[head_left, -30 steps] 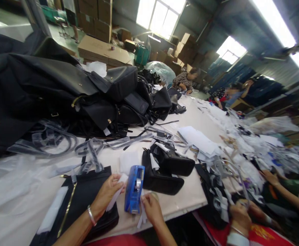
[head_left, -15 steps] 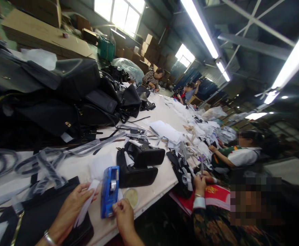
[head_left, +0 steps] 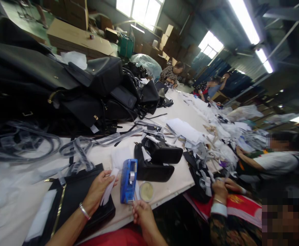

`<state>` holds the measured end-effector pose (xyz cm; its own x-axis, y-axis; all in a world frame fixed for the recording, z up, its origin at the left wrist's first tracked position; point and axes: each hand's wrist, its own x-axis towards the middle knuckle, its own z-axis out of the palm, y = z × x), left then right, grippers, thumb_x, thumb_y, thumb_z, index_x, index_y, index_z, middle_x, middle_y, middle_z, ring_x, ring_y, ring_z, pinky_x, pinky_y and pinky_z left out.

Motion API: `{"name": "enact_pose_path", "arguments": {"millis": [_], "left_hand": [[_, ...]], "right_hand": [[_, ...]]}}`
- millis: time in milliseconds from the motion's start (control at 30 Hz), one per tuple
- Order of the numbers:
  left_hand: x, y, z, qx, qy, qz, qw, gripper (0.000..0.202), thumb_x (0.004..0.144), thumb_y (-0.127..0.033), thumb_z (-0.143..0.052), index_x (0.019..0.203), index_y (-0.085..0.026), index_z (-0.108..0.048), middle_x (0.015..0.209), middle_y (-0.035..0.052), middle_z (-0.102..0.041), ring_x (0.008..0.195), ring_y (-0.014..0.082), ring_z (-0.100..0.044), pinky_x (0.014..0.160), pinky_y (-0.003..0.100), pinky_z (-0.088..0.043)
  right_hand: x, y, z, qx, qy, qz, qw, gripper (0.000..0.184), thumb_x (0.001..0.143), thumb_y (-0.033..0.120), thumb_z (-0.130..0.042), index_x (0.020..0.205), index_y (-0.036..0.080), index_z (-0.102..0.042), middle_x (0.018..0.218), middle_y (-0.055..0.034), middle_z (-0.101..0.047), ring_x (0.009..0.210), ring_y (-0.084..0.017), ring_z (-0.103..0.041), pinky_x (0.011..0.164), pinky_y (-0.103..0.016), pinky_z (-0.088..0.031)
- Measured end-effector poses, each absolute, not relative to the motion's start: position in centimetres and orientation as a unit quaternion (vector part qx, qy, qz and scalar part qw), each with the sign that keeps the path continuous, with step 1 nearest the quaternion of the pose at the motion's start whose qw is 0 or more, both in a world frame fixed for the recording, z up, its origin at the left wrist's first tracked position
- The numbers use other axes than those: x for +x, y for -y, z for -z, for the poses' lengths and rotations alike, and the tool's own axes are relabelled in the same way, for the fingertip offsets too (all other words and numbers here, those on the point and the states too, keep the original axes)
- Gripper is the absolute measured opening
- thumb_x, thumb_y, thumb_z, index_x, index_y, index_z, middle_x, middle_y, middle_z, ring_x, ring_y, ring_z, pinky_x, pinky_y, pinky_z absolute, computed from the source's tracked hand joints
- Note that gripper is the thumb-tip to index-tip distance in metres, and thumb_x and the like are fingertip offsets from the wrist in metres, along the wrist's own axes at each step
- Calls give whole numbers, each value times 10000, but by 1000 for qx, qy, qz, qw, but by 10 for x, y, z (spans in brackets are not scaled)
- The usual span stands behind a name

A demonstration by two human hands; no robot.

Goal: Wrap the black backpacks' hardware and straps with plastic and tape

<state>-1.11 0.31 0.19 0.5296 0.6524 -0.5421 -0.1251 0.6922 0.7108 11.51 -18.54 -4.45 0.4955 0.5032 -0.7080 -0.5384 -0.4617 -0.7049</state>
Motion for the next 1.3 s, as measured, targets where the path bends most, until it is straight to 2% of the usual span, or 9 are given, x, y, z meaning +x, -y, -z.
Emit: {"name": "enact_pose_path", "arguments": {"millis": [100, 567, 833, 967, 1133, 1200, 1300], "left_hand": [[-12, -4, 0, 308, -421, -237, 819, 437, 702, -320, -775, 1032, -166, -534, 789, 13, -700, 666, 113, -653, 647, 197, -522], [-8, -6, 9, 306, -412, -231, 827, 404, 746, -322, -738, 1040, -159, -514, 782, 22, -700, 657, 110, -644, 661, 206, -511], [-8, -5, 14, 310, -405, -232, 828, 385, 758, -314, -725, 1033, -156, -507, 789, 28, -693, 659, 115, -640, 672, 221, -508], [-8, -6, 12, 315, -405, -231, 827, 395, 753, -328, -727, 1037, -154, -513, 795, 34, -697, 665, 119, -640, 665, 218, -500], [-6, -5, 14, 317, -402, -229, 828, 380, 759, -343, -717, 1027, -164, -516, 788, 32, -701, 675, 127, -641, 666, 222, -496], [-5, -4, 13, 315, -397, -232, 830, 382, 752, -351, -721, 1017, -167, -517, 785, 33, -704, 669, 127, -640, 662, 223, -495], [-5, -4, 8, 313, -392, -240, 831, 395, 732, -360, -738, 1000, -164, -525, 779, 38, -707, 658, 130, -638, 648, 224, -491]], "right_hand": [[114, 191, 48, -689, -39, -515, 508, 489, 469, 528, -799, 673, 154, -560, 477, 49, -525, 341, -42, -356, 334, -175, -294], [105, 197, 51, -637, -93, -540, 541, 373, 566, 377, -752, 803, 128, -605, 560, 51, -535, 410, -18, -387, 404, -146, -336], [107, 196, 57, -663, -79, -532, 521, 395, 528, 427, -734, 756, 144, -580, 507, 64, -508, 376, -32, -359, 373, -165, -325], [107, 196, 64, -681, -57, -525, 508, 366, 573, 443, -686, 765, 153, -572, 510, 59, -510, 376, -39, -359, 384, -175, -333], [112, 190, 67, -713, -5, -495, 497, 338, 574, 465, -685, 658, 183, -519, 485, 54, -509, 349, -54, -338, 365, -191, -287], [115, 192, 69, -750, 55, -463, 469, 340, 607, 489, -674, 625, 195, -505, 485, 44, -518, 352, -71, -351, 368, -205, -273], [120, 203, 75, -814, 168, -392, 394, 336, 683, 489, -648, 572, 209, -500, 493, 17, -533, 430, -121, -440, 443, -234, -335]]}}
